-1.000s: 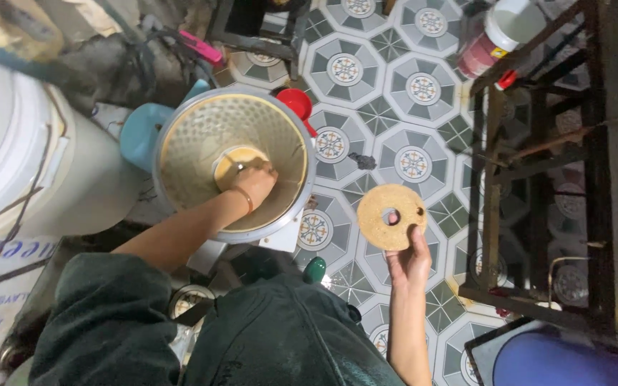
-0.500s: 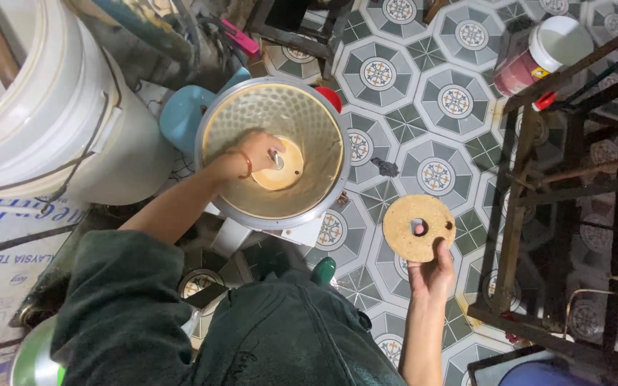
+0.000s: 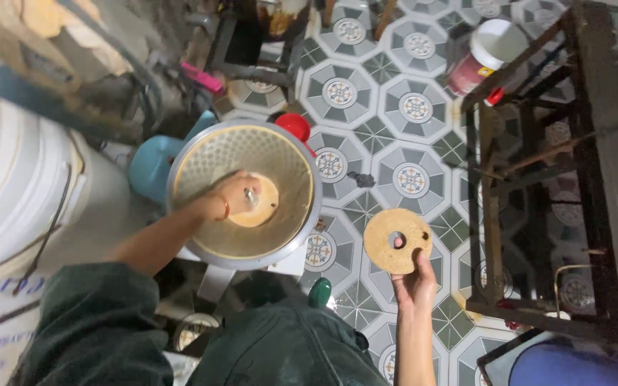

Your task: Cleaning and assembling the internal components of a food processing machine.

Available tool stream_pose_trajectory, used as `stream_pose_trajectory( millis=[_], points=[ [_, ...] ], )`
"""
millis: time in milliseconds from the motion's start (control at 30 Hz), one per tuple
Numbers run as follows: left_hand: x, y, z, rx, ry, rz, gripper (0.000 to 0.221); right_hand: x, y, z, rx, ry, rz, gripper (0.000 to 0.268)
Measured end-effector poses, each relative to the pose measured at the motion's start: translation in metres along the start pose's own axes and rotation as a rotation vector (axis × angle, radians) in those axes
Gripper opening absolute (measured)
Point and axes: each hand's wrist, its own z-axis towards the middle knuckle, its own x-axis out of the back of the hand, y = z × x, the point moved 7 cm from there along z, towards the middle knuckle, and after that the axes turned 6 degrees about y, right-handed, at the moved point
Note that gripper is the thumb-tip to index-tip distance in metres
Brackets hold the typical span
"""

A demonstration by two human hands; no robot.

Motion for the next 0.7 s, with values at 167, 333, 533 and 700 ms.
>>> stream_pose_trajectory(
  millis=[167, 333, 533, 700],
  points=[
    [-0.022, -0.027, 0.015, 0.064, 0.054, -0.021, 0.042, 0.003, 0.005, 0.011, 0.029, 0.07, 0.016, 0.033],
    [0.018, 0.018, -0.006, 0.141, -0.046, -0.043, 0.03, 0.021, 0.013, 0.028, 0.005, 0.066, -0.001, 0.071],
    [-0.003, -0.001, -0.005, 0.169, -0.165, -0.128, 0.046, -0.008, 0.011, 0.019, 0.009, 0.077, 0.036, 0.05],
    [0.02, 0.003, -0.013, 0.103, -0.095, -0.251, 0.055, -0.028, 0.006, 0.004, -0.015, 0.093, 0.017, 0.031]
  ],
)
